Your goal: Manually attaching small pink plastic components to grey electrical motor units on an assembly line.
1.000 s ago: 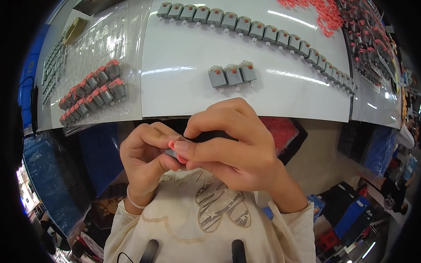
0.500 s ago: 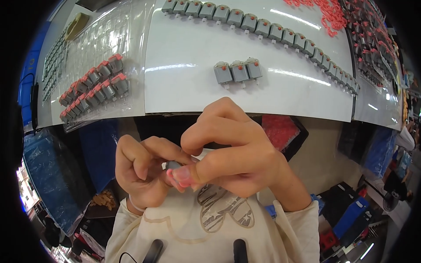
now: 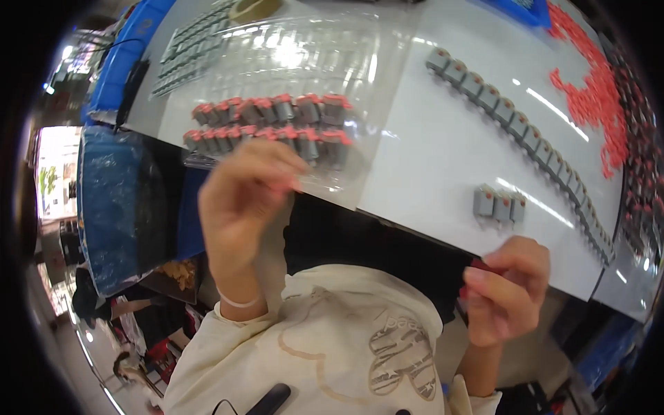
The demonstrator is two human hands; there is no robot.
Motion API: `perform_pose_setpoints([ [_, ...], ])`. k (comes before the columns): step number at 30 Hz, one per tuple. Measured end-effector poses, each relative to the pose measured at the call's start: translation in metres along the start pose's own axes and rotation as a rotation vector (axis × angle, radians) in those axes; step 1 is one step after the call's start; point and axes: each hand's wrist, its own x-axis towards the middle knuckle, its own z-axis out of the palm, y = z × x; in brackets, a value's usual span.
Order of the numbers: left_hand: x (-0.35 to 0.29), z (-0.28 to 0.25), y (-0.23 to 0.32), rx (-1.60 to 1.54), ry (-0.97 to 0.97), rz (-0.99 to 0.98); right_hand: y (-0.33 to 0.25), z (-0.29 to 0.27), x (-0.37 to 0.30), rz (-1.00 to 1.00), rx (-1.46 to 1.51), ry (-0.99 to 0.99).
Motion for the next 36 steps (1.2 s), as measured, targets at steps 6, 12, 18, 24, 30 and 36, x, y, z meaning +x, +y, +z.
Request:
perform_pose_setpoints([
  [6, 0.005, -0.102, 0.015, 0.344, 0.577, 0.036, 0.015, -0.008, 0.006, -0.124, -0.246, 0.026],
  [12, 0.015, -0.138, 0.0, 0.508, 0.573, -0.079, 0.024, -0.002, 0.005, -0.081, -0.303, 0.111],
  [18, 0.013, -0.146, -0.012, 0.651, 0.52, -0.181, 0.024, 0.003, 0.003, -0.079, -0.313, 0.17],
  [24, 0.017, -0.137, 0.001, 0.988, 0.415, -0.126, 0.022, 0.005, 0.005, -0.116, -0.385, 0.149],
  [30, 0.013, -0.118, 0.011, 1.156, 0.427, -0.181, 0.022, 0.004, 0.005, -0.13, -0.344, 0.101],
  [36, 0.011, -0.113, 0.005, 1.3, 0.366, -0.165, 0.015, 0.004, 0.013, -0.093, -0.366, 0.076],
])
